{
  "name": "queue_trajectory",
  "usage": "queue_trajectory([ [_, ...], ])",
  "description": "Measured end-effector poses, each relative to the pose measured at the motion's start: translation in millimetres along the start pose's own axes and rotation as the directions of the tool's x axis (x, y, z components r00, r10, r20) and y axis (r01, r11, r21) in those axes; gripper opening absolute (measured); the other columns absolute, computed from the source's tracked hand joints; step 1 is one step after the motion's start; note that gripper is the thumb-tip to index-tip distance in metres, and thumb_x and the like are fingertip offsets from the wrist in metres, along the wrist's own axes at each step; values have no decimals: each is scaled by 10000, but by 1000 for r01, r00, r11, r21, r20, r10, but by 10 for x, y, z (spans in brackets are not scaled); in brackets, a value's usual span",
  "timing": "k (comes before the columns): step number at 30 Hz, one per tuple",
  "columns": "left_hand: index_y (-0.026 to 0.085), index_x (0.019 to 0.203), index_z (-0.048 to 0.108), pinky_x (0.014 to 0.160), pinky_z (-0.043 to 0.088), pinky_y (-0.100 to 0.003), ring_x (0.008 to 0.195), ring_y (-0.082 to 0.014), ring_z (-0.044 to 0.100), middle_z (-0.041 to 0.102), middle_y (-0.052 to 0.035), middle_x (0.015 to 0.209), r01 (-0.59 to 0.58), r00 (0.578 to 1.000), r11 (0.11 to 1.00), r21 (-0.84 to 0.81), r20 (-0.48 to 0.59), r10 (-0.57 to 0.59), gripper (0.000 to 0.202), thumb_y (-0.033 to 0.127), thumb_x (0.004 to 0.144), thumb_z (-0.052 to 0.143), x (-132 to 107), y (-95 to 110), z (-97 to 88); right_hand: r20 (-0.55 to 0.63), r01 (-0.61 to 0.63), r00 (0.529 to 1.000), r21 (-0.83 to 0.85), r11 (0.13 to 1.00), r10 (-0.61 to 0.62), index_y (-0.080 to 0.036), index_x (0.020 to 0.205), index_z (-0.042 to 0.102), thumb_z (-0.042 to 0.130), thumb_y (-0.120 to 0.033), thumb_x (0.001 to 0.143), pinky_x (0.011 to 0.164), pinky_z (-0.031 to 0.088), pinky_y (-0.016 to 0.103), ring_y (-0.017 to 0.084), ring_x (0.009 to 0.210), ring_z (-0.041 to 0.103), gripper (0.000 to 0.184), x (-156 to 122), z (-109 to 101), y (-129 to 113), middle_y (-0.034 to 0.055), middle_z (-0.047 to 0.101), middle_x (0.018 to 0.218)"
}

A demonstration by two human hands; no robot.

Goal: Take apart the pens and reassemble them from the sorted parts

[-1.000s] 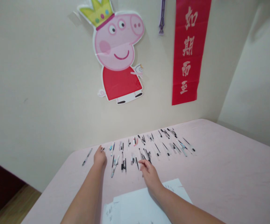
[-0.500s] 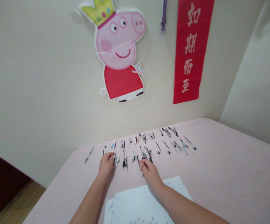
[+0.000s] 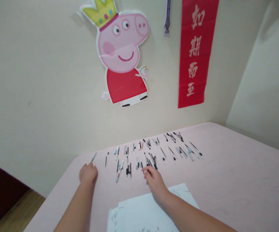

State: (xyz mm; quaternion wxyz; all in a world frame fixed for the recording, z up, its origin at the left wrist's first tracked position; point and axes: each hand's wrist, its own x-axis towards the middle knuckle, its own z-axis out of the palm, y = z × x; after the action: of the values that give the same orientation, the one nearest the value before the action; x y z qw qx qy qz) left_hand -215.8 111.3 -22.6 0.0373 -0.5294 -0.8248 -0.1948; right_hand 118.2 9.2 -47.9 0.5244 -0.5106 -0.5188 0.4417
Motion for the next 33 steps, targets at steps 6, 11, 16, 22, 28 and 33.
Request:
queue_trajectory([
  [6, 120, 1035, 695, 889, 466, -413, 1041, -331, 604, 639, -193, 1157, -21, 998, 995, 102, 53, 15, 373, 225, 806, 420, 27, -100, -64, -1, -13, 1000, 22, 1000, 13, -182, 868, 653, 468, -341, 805, 543, 393, 259, 160, 594, 507, 252, -2, -2, -10, 16, 568, 685],
  [11, 132, 930, 718, 807, 482, -434, 964, -352, 620, 666, -199, 1042, -26, 999, 992, 123, 23, 23, 348, 248, 807, 414, -87, -130, -145, 8, -2, 1000, 13, 1000, 2, -179, 863, 646, 460, -344, 801, 539, 383, 260, 158, 585, 497, 256, 5, 1, 4, 11, 555, 670],
  [16, 134, 804, 723, 800, 474, -433, 922, -347, 626, 674, -195, 951, -9, 1000, 1000, 30, -1, 9, 287, 218, 765, 451, -186, -122, -230, 8, 22, 1000, 12, 1000, -22, -177, 850, 647, 461, -341, 797, 534, 382, 261, 152, 566, 497, 254, 15, 6, 31, 5, 550, 656],
  [22, 149, 775, 696, 823, 464, -420, 949, -329, 616, 688, -162, 902, 72, 996, 958, -276, -34, -85, 210, 221, 733, 503, -307, 51, -287, 4, 45, 999, 9, 999, -45, -176, 846, 659, 470, -331, 794, 536, 377, 257, 150, 569, 497, 250, 9, 5, 28, 4, 559, 652],
  [28, 165, 879, 680, 704, 514, -300, 803, -206, 658, 709, -81, 871, 81, 993, 744, -663, 117, -3, 285, 389, 752, 556, -738, 582, -236, 16, 27, 1000, 31, 999, -27, -174, 867, 653, 480, -363, 801, 528, 384, 252, 155, 593, 501, 265, 8, 10, -3, 11, 555, 665],
  [33, 172, 743, 686, 634, 482, -254, 690, -158, 614, 672, -34, 737, 295, 879, 372, -880, 402, 255, 428, 517, 510, 782, -1395, 974, -317, 1, 61, 998, 89, 994, -61, -180, 864, 626, 487, -515, 828, 561, 401, 249, 157, 644, 519, 365, 1, -10, -49, 6, 556, 679],
])
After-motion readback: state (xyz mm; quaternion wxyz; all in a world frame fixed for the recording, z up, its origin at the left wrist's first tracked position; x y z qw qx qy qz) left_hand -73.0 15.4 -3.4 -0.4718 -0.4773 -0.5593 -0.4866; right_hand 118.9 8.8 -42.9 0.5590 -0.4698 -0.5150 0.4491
